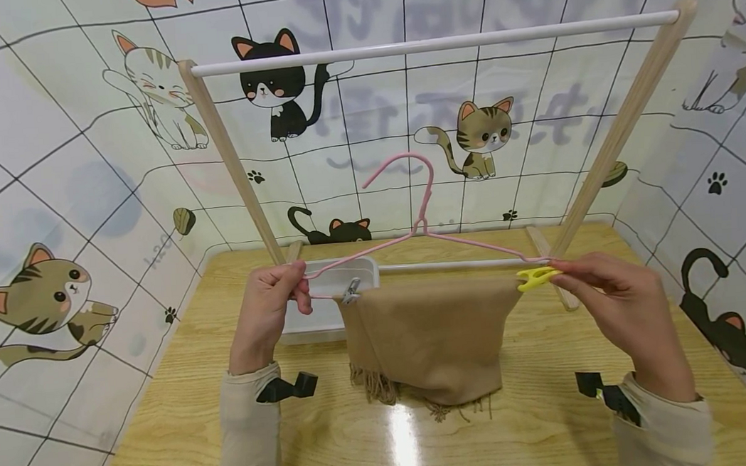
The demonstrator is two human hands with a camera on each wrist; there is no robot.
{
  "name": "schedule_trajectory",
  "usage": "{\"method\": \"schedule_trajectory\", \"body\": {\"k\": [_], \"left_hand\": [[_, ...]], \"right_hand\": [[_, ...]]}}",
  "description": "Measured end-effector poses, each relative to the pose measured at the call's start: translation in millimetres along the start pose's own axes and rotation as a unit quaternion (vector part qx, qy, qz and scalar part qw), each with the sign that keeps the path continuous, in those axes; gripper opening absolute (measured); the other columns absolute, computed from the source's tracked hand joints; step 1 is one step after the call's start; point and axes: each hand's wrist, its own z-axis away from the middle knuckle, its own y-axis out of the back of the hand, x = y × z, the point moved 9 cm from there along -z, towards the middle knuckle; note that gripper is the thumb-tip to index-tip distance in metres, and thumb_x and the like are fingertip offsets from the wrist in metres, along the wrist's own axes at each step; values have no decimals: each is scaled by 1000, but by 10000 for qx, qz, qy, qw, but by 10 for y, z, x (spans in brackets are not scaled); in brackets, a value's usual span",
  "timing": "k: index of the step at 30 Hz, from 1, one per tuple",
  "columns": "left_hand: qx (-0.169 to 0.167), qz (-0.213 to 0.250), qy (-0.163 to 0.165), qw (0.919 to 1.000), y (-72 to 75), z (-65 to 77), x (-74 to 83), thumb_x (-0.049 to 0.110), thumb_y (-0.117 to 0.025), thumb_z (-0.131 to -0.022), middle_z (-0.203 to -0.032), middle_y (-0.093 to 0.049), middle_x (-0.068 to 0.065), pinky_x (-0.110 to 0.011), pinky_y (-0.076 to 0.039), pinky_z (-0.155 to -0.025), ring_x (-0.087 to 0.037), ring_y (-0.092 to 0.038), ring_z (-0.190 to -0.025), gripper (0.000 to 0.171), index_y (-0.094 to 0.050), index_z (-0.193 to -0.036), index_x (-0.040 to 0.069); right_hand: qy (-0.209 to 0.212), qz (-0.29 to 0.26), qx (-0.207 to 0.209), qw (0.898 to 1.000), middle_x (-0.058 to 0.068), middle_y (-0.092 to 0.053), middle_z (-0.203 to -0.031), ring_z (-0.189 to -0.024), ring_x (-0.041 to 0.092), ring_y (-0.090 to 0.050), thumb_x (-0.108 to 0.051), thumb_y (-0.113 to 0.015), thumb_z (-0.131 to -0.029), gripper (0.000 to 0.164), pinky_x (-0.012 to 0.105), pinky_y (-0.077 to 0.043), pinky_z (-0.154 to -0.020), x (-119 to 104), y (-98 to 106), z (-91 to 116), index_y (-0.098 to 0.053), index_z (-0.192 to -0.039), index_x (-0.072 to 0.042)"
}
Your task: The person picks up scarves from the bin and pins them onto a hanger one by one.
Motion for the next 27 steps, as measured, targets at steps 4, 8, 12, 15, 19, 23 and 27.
{"method": "schedule_trajectory", "body": {"k": [4,8,12,15,19,23,27], "left_hand": [[9,-15,34,10000,0,1,-2,19,-57,-106,-56,-63,3,-26,-53,-59,-9,-61,-49,40,-65,-67,12],[11,-11,34,10000,0,2,-4,19,-57,-106,-56,-63,3,-26,-54,-59,-9,-62,-49,41,-65,-67,11],[5,-13,-5,10000,-2,3,0,19,-57,-106,-56,-63,3,-26,-53,-60,-9,-62,-50,41,-65,-67,11],[-2,-16,-23,10000,-3,4,4,19,-57,-106,-56,-63,3,-26,-53,-60,-9,-62,-50,41,-65,-67,11],[11,-5,-29,10000,-3,6,6,18,-57,-106,-56,-63,3,-26,-53,-60,-9,-61,-50,41,-65,-67,11],[40,76,-34,10000,-2,7,7,17,-57,-106,-54,-62,3,-26,-53,-59,-10,-61,-49,41,-65,-66,11],[71,139,-49,9999,0,7,6,17,-57,-106,-53,-61,2,-26,-53,-57,-9,-61,-49,42,-65,-65,11]], "right_hand": [[63,-33,-31,10000,-12,-74,-98,-80,-2,-65,27,-75,-72,38,8,-52,-76,-5,-23,3,-79,-100,2],[159,-33,-42,9999,-9,-75,-100,-84,-3,-67,27,-76,-71,42,8,-52,-77,-10,-43,9,-79,-103,1],[181,72,-123,9997,0,-77,-103,-90,-5,-68,24,-77,-71,43,8,-52,-78,1,-79,7,-79,-106,-1],[217,103,-184,9995,9,-77,-104,-95,-6,-68,24,-78,-72,43,8,-52,-78,-2,-109,4,-79,-106,-2],[295,62,-209,9993,11,-78,-103,-95,-6,-68,26,-77,-70,44,9,-52,-79,-16,-134,0,-79,-105,0],[313,116,-259,9991,3,-77,-103,-93,-7,-68,25,-78,-70,44,8,-52,-79,-38,-155,-10,-79,-106,-1],[311,221,-304,9988,6,-77,-101,-93,-8,-67,23,-79,-71,46,7,-52,-79,-56,-171,-14,-80,-107,-5]]}}
